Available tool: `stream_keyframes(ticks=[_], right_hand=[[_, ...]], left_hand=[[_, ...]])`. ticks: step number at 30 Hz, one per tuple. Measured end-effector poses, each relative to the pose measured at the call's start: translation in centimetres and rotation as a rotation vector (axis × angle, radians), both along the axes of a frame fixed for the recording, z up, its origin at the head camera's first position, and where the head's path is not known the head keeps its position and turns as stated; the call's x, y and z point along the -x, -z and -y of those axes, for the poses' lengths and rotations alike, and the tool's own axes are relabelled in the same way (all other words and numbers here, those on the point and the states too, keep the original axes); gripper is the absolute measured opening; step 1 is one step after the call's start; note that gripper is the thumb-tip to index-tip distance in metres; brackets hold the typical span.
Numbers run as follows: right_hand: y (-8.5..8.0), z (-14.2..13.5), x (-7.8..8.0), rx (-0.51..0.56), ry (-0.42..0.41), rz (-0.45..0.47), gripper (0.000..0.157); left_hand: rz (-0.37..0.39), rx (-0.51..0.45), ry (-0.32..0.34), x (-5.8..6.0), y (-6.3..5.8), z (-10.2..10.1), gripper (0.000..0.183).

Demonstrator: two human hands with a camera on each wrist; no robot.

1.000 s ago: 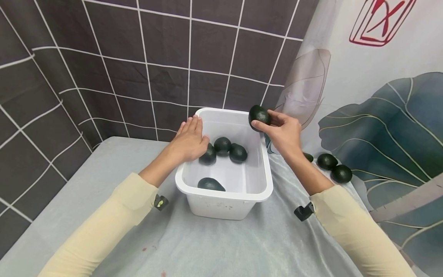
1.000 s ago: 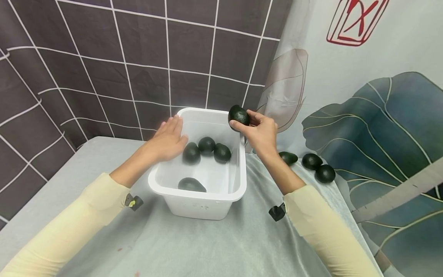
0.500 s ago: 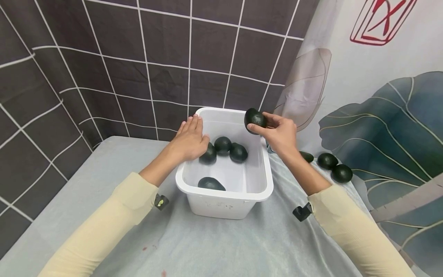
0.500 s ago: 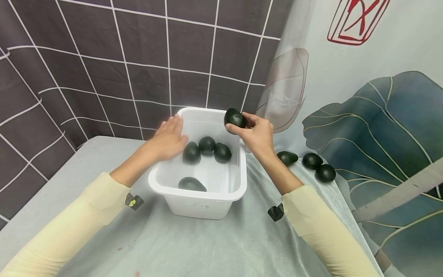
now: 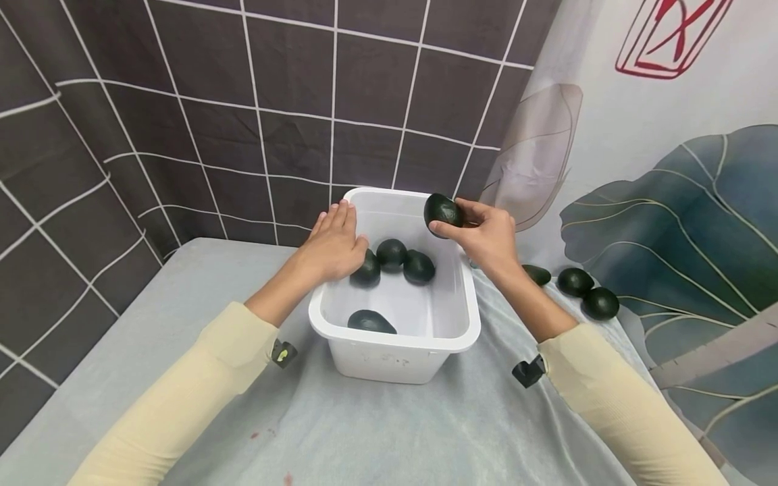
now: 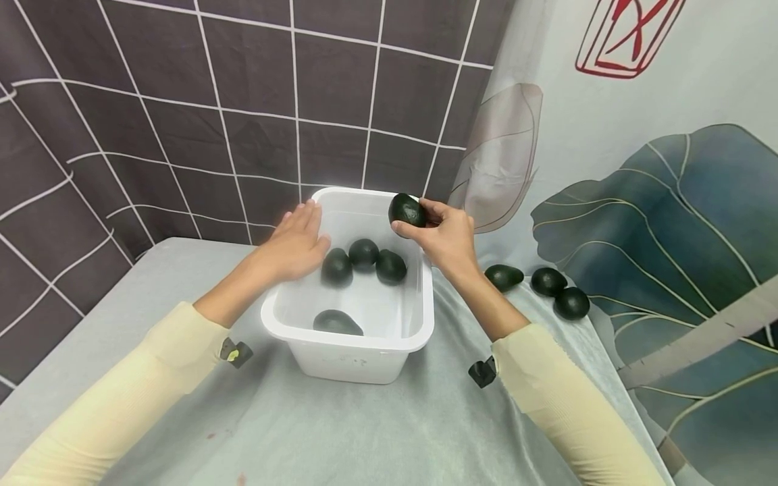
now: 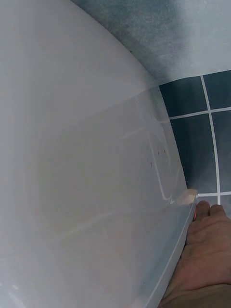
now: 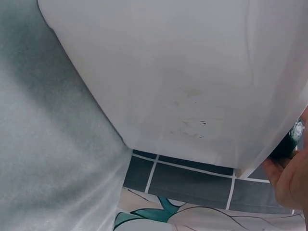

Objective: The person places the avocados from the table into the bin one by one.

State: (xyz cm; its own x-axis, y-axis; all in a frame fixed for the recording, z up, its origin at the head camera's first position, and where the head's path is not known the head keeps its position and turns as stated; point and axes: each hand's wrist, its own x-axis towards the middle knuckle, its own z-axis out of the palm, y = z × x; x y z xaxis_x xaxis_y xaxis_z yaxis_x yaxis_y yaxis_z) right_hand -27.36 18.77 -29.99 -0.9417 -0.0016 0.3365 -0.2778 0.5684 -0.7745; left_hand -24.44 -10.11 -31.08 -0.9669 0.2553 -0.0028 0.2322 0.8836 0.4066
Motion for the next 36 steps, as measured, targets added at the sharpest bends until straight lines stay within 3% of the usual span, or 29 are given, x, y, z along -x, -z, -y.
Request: stream_keyframes(ticks=[13,36], right_hand=[[0.4,-0.4,0.0,0.024,-0.017,-0.008,0.07],[1.0,-1.9,0.3,0.044,0.024,0.04,0.074]], left_hand=[[-0.002,0.006,-0.002,0.0,0.1,-0.1,0.08],[-0.005,0.011,0.0,0.1,0.1,-0.1,0.08]])
